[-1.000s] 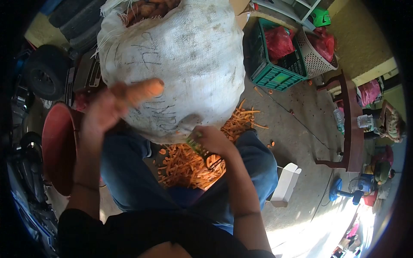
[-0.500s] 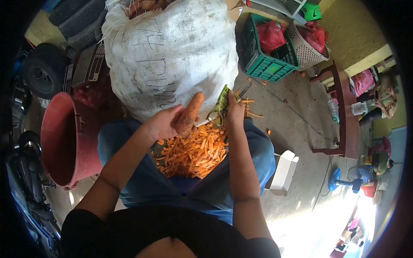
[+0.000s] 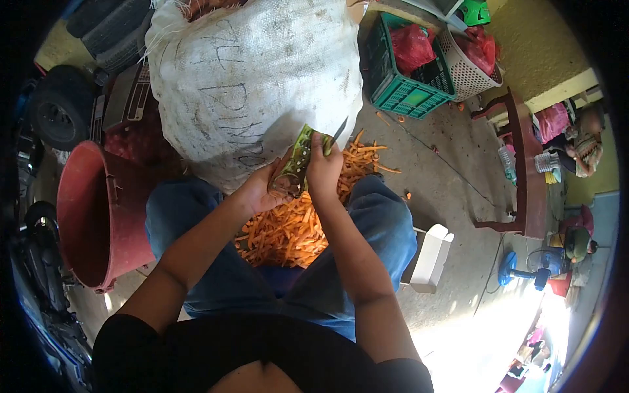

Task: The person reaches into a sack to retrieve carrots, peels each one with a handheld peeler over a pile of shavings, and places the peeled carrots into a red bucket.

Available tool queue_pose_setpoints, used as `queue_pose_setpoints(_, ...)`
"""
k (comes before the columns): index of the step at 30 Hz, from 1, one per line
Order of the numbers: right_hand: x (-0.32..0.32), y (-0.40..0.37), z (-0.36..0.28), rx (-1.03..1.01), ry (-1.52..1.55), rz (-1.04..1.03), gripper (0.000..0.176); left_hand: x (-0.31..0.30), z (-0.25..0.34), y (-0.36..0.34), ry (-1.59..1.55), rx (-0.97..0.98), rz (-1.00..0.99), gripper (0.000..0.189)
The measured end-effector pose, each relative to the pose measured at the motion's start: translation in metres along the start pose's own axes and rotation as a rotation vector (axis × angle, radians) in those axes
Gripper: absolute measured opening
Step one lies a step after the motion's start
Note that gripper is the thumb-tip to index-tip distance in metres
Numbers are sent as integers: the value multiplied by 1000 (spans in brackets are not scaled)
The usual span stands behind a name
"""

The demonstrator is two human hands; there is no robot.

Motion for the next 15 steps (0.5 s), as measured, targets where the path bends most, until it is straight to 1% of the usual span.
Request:
queue_pose_setpoints(2, 7, -5, -5, -79, -107, -36, 28, -1, -2, 1, 5, 25, 1, 35)
queue_pose_setpoints(4, 10, -7, -1, -95, -136, -51, 27, 5, -7, -4, -150, -35, 59, 36)
queue_pose_setpoints(6, 12, -8, -1, -113, -166, -65, 26, 7, -6, -5, -137, -32, 86, 36)
queue_pose_setpoints(7, 11, -8, -3, -148, -271, -54, 24, 5, -6, -6, -122, -28, 113, 36)
queue_pose_setpoints(8, 11, -8, -6, -183, -375, -44, 23, -6, -8, -2, -125, -29, 114, 36)
queue_pose_setpoints(9, 11, -7, -5, -181, -376, -46, 23, -19, -12, 4, -56, -29, 40, 36)
queue_pose_setpoints(10, 8, -6, -10, -224, -459, -8, 25, -19, -11, 4, 13, -29, -34, 37)
queue_pose_setpoints(11, 5, -4, -14, -268, -541, 30, 26, -25, -14, 2, 10, -26, -33, 37)
queue_pose_setpoints(13, -42, 38, -10, -211, -538, 275, 24, 4, -29, -17, -49, -174, -290, 37)
queue_pose_setpoints(14, -66, 52, -15, -153, -509, 372, 24, 22, -23, -26, -50, -176, -288, 37)
queue_pose_setpoints(15, -84, 57, -18, -92, -477, 472, 25, 35, -18, -36, 65, -208, -134, 36)
Point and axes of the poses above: each hand's wrist, its own y-axis towards the middle knuckle, its own x-axis out of the palm, z = x × y, the point moved 9 cm from there along y, towards the middle knuckle, and after that the axes turned 6 degrees about y, right-handed, at the moved point
